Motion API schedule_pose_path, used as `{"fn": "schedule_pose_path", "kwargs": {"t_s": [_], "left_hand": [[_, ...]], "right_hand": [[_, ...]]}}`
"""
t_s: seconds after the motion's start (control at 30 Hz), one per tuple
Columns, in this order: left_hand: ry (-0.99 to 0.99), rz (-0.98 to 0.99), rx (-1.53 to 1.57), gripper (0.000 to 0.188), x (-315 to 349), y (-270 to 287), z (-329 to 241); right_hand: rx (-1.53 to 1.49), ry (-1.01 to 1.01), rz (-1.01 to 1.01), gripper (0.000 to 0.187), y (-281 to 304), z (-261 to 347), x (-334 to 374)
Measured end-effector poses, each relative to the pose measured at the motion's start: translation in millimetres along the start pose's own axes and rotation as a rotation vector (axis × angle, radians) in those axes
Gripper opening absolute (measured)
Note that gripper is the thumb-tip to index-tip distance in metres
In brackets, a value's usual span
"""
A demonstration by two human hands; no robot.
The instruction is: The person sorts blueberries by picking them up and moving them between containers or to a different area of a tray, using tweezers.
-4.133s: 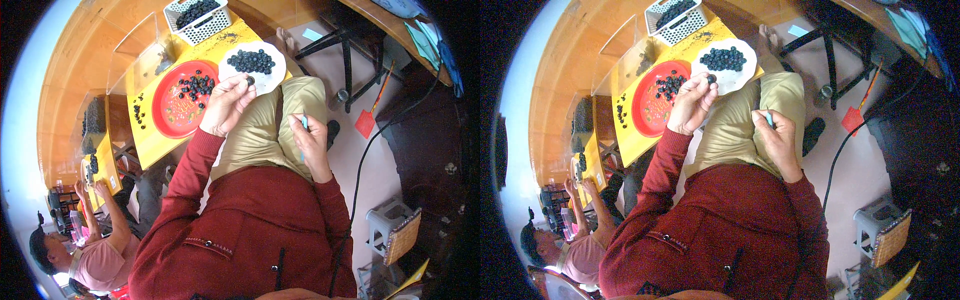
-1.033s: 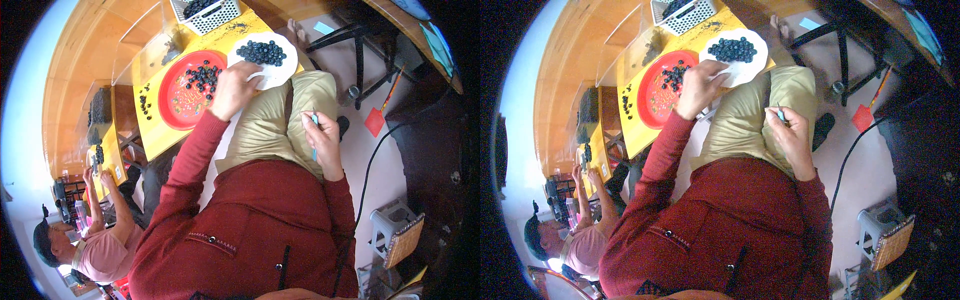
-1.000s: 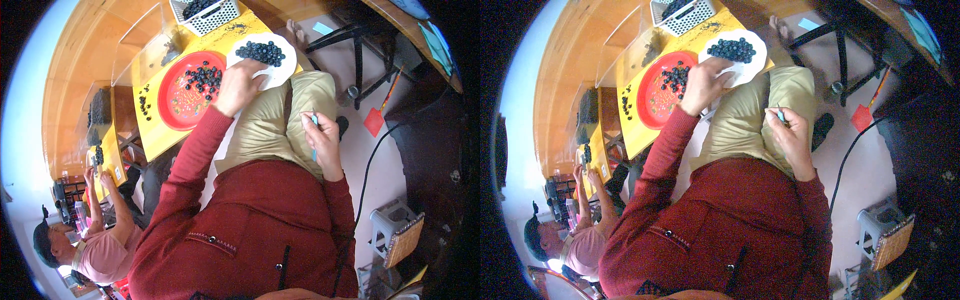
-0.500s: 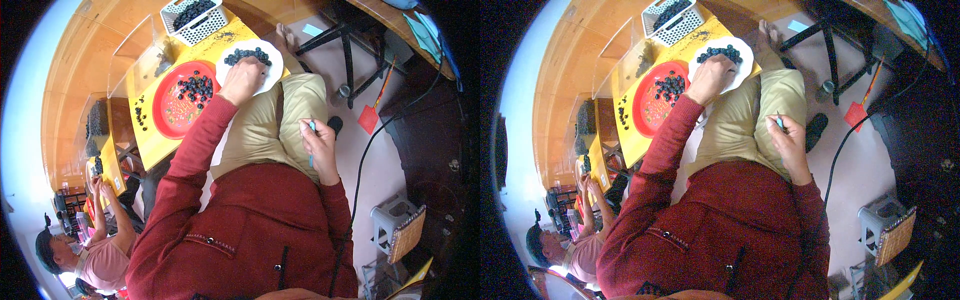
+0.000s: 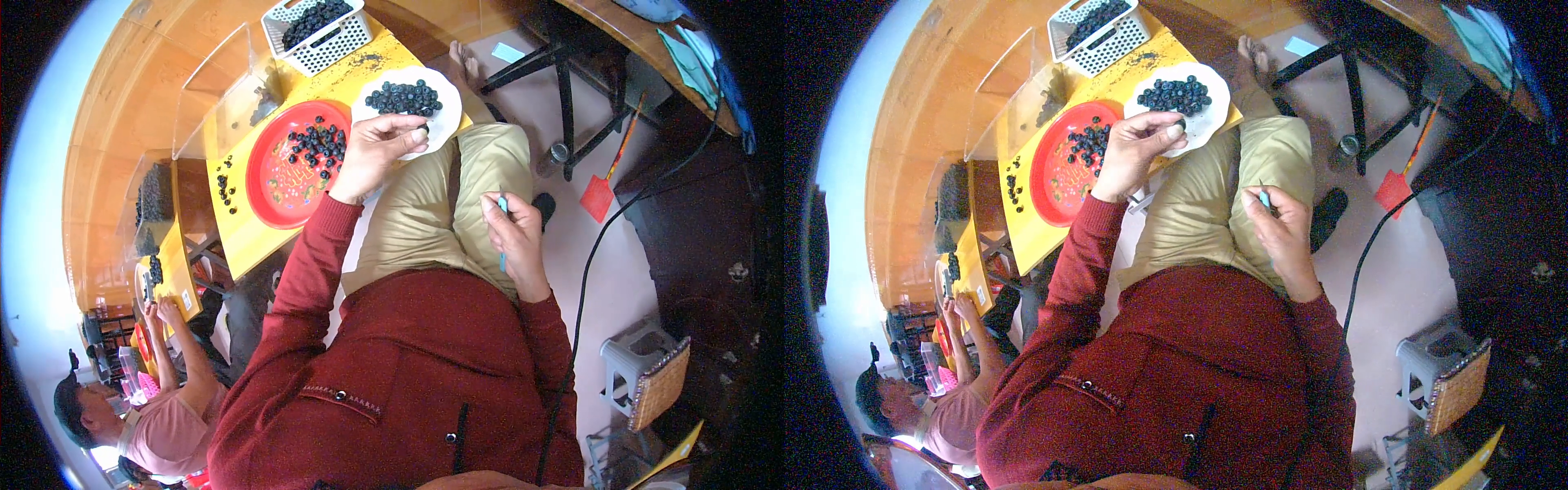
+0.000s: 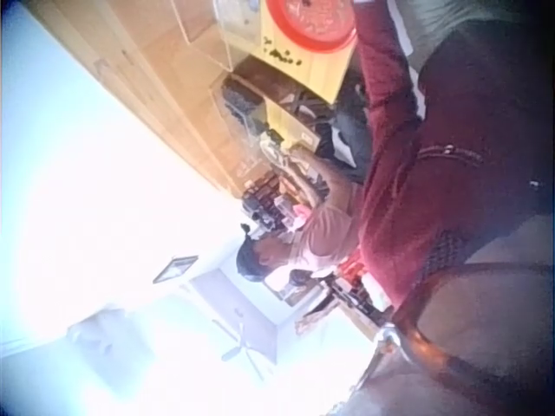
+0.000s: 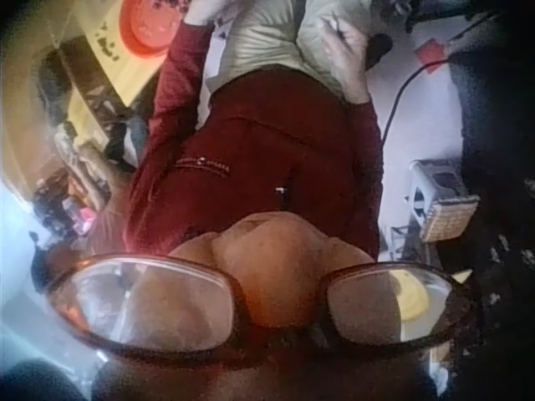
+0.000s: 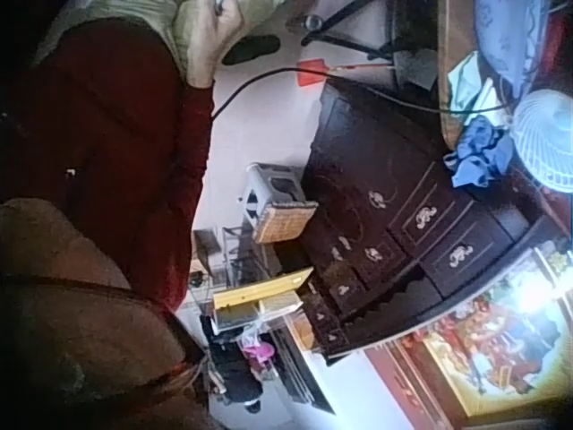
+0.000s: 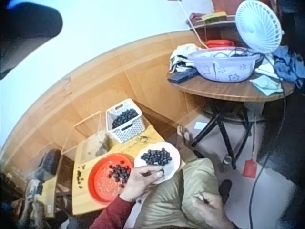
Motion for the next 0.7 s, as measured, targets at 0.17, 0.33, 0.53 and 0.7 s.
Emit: {"fn": "schedule_pose_path", "kwargs": {"t_s": [0.17, 0.33, 0.53, 0.7], "left_hand": [[0.013, 0.001, 0.242, 0.022, 16.5, 0.3, -0.1], [-0.018, 0.024, 0.381, 0.021, 27.7, 3.6, 1.1], [-0.018, 0.013, 0.528, 0.015, 36.7, 8.7, 9.4], [-0.037, 0.045, 0.549, 0.024, 45.3, 12.3, 14.2]], "right_hand": [[0.063, 0.006, 0.039, 0.016, -11.5, 13.4, -5.8], [0.213, 0.139, 0.079, 0.017, -31.3, 26.9, -16.3], [0.312, 0.227, 0.134, 0.016, -58.4, 38.1, -27.4], [0.352, 0.288, 0.177, 0.016, -84.2, 46.5, -36.7]]}}
Point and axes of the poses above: each hand's wrist, its own x-axis away from the middle knuckle, its own y-axis out of the back of the hand, z = x × y, the point moved 1 cm from there along -x, towards the middle knuckle
